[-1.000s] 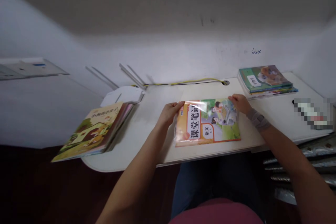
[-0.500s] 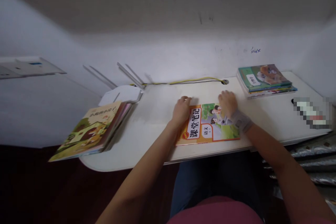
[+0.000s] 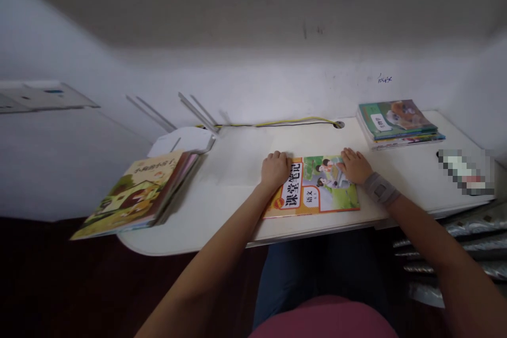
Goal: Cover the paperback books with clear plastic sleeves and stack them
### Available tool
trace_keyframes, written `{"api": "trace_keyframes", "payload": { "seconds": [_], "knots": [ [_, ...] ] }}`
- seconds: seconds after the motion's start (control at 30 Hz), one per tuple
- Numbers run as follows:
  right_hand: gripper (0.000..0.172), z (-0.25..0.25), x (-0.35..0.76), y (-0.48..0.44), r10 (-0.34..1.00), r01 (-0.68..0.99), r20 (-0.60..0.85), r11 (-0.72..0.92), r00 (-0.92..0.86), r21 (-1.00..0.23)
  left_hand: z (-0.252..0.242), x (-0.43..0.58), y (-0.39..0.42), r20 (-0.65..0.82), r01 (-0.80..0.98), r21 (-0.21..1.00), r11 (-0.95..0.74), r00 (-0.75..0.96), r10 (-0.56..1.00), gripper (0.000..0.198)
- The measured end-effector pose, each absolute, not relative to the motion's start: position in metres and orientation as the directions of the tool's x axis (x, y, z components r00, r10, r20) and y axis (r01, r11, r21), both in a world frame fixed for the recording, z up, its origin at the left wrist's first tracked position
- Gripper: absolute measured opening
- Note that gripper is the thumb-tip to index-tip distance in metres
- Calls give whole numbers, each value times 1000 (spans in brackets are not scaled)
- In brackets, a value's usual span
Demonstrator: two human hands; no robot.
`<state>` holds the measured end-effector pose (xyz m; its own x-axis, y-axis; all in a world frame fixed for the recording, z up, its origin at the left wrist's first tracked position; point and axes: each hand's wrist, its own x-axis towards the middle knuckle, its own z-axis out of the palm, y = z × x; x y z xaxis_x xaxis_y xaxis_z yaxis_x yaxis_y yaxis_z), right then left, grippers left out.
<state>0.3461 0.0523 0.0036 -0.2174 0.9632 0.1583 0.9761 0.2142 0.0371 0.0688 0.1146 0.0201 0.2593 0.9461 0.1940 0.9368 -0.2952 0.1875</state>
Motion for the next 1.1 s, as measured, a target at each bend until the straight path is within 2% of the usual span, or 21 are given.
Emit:
{"api": "trace_keyframes", "payload": {
  "seconds": [0.2,0.37,0.53,0.63,0.7,0.8,0.87,1.1],
  "knots": [
    [51,-4,337,51,971,989,189,136,-146,66,29,72,134,118,914,301,-273,248,962,43],
    [50,-6,338,50,968,989,207,132,-142,60,43,60,148,-36,851,500,-163,208,977,46],
    [50,-9,340,52,966,988,210,142,-151,57,54,31,118,-155,660,749,-57,258,954,49],
    [51,-11,340,53,966,989,213,144,-148,36,52,10,81,-238,533,845,25,334,912,47],
    [51,-11,339,53,964,988,218,155,-150,-2,49,0,56,-329,360,915,184,398,856,41],
    [50,-11,340,53,960,982,232,175,-155,-66,46,-3,28,-393,61,912,405,409,824,42],
    [48,-11,343,54,957,978,239,188,-162,-92,47,-2,17,-377,-60,906,420,340,861,42],
    [37,-17,358,64,950,967,278,196,-146,-162,77,-23,15,-361,-212,898,386,146,921,37]
  ]
}}
